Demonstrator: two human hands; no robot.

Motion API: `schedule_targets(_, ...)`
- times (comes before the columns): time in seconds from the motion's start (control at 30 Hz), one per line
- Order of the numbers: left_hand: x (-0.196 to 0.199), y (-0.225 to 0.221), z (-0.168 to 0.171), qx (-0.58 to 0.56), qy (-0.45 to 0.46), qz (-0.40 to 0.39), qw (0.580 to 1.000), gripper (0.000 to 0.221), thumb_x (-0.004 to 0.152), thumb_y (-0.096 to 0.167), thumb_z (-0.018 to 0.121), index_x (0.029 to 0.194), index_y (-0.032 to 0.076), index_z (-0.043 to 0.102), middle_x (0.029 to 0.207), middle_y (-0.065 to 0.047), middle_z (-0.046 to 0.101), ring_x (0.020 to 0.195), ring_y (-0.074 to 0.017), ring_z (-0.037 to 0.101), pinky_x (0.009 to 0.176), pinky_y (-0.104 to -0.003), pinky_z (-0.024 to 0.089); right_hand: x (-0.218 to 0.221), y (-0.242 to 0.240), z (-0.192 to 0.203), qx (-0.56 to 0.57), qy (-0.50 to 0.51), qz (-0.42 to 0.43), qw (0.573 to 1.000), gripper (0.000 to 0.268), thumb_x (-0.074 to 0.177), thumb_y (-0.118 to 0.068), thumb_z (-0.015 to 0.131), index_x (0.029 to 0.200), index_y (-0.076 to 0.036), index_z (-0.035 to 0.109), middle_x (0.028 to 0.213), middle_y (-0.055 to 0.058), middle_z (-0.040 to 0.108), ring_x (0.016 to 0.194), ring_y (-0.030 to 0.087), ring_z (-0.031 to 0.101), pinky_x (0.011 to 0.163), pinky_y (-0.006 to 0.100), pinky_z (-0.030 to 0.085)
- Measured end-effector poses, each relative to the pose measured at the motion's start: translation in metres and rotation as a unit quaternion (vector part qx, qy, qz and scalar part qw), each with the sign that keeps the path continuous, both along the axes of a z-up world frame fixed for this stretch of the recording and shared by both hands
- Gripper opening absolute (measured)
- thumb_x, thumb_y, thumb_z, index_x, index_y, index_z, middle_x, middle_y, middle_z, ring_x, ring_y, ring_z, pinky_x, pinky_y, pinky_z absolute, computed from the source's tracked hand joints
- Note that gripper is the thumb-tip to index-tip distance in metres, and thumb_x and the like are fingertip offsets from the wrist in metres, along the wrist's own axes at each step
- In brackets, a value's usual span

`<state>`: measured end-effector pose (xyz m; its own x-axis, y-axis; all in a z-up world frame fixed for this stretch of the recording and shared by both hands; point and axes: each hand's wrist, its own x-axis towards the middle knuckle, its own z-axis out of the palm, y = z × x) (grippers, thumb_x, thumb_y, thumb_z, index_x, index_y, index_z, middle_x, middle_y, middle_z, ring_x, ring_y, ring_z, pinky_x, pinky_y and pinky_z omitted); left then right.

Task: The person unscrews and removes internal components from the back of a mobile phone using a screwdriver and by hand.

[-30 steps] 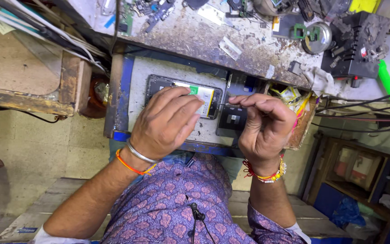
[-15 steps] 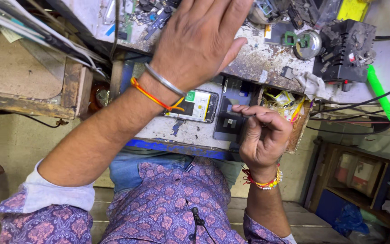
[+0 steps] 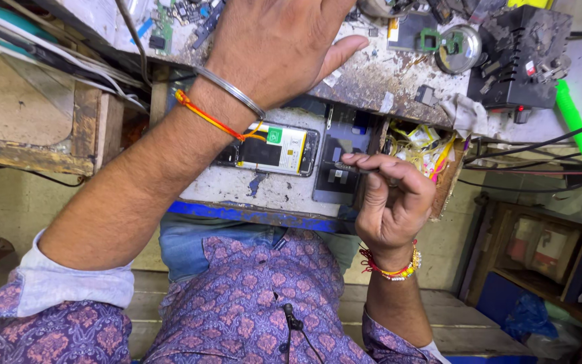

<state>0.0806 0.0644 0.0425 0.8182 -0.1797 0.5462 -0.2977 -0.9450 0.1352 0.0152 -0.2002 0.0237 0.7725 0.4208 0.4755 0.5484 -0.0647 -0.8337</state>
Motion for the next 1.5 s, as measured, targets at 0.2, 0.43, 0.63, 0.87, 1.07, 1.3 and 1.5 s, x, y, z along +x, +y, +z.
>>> schedule_targets(0.2,-0.016,0.002,0.016,-0.022,-0.086,-0.011,0.996,0.040,0.106,0.038,0.069,0.131,0.008,0.062,0.108,-0.008,0.062,0.099,-0.0273,0.061,0.082,-0.042,0.048,-0.005,0.005,0.002,-0.026,-0.002,0.005,1.000,0.019,0.111,0.001,0.053,0.128,0.001,0.045,0.116,0.018,0.062,0.105,0.027,0.071,0.099,0.044,0.063)
schedule_targets(0.43,-0.082,-0.017,0.019,-0.149,-0.147,-0.061,0.976,0.038,0.097,0.014,0.080,0.127,0.002,0.060,0.118,-0.013,0.062,0.117,-0.0351,0.059,0.105,-0.047,0.048,-0.005,0.015,-0.001,-0.059,-0.029,0.012,0.998,0.012,0.110,0.003,0.054,0.120,0.002,0.047,0.112,0.017,0.063,0.108,0.029,0.072,0.096,0.041,0.063)
schedule_targets(0.63,-0.128,-0.030,-0.012,-0.268,-0.014,-0.093,0.959,0.036,0.092,0.001,0.077,0.124,-0.001,0.060,0.116,-0.014,0.065,0.121,-0.0346,0.062,0.107,-0.048,0.053,0.002,0.020,-0.004,-0.052,-0.052,-0.027,0.997,0.013,0.111,0.001,0.054,0.121,0.001,0.045,0.112,0.017,0.062,0.102,0.027,0.072,0.098,0.041,0.063)
schedule_targets(0.87,-0.142,-0.037,-0.030,-0.275,0.025,-0.070,0.959,0.033,0.090,0.001,0.076,0.120,0.000,0.062,0.112,-0.012,0.066,0.119,-0.0322,0.062,0.106,-0.047,0.053,0.013,0.025,0.000,-0.068,-0.067,-0.022,0.995,0.013,0.113,0.003,0.053,0.122,0.000,0.043,0.114,0.018,0.062,0.104,0.027,0.072,0.097,0.039,0.062)
schedule_targets(1.07,-0.142,-0.039,-0.031,-0.275,0.028,-0.076,0.958,0.030,0.089,0.002,0.076,0.117,-0.001,0.065,0.111,-0.012,0.066,0.118,-0.0315,0.062,0.108,-0.047,0.052,0.015,0.028,0.001,-0.071,-0.056,-0.009,0.996,0.012,0.112,0.004,0.053,0.121,0.001,0.045,0.113,0.017,0.062,0.102,0.026,0.071,0.096,0.038,0.062)
schedule_targets(1.3,-0.135,-0.031,-0.018,-0.264,0.016,-0.078,0.961,0.029,0.089,0.003,0.075,0.116,0.000,0.065,0.112,-0.011,0.066,0.119,-0.0316,0.062,0.109,-0.049,0.051,0.019,0.035,0.017,-0.150,-0.117,-0.006,0.982,0.016,0.108,0.010,0.059,0.116,0.001,0.049,0.108,0.017,0.067,0.105,0.028,0.074,0.092,0.034,0.061)
schedule_targets(1.5,-0.096,-0.008,0.008,-0.173,-0.090,-0.076,0.978,0.028,0.098,0.006,0.074,0.124,-0.001,0.064,0.126,-0.015,0.062,0.130,-0.0350,0.056,0.115,-0.049,0.048,0.032,0.046,0.074,-0.427,-0.240,0.023,0.871,0.019,0.097,-0.015,0.077,0.098,-0.001,0.065,0.079,0.013,0.065,0.068,0.032,0.067,0.059,0.043,0.052)
